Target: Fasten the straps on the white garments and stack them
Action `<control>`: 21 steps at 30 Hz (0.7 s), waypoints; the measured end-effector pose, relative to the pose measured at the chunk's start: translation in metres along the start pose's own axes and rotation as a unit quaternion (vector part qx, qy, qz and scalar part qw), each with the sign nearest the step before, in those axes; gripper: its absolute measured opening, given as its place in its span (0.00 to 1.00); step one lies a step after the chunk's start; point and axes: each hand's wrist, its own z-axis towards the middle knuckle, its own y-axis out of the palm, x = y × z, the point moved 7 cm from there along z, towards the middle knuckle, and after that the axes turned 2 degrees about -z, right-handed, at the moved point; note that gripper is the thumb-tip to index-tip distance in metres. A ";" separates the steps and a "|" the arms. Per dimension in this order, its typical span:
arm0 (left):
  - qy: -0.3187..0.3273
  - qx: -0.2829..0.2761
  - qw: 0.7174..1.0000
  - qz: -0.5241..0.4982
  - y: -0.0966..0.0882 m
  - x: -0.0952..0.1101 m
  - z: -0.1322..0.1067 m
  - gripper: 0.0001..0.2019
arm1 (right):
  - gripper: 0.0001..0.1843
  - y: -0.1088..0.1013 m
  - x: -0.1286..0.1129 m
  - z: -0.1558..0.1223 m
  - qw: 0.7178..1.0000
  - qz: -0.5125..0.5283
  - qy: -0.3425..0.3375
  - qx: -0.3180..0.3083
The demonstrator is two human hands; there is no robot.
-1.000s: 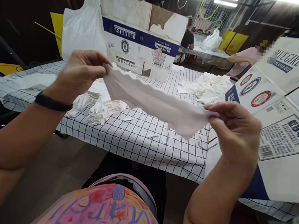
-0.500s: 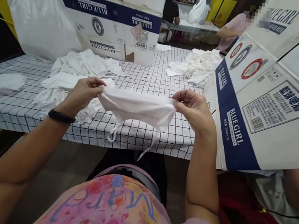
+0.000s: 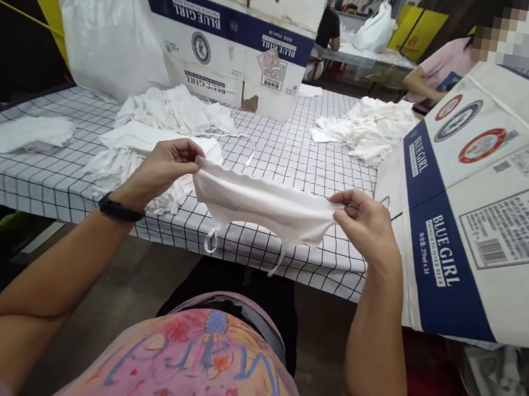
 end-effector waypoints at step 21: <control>-0.012 0.005 0.997 -0.074 -0.004 0.018 -0.026 0.09 | 0.08 -0.010 0.003 -0.030 0.994 0.020 -0.063 0.082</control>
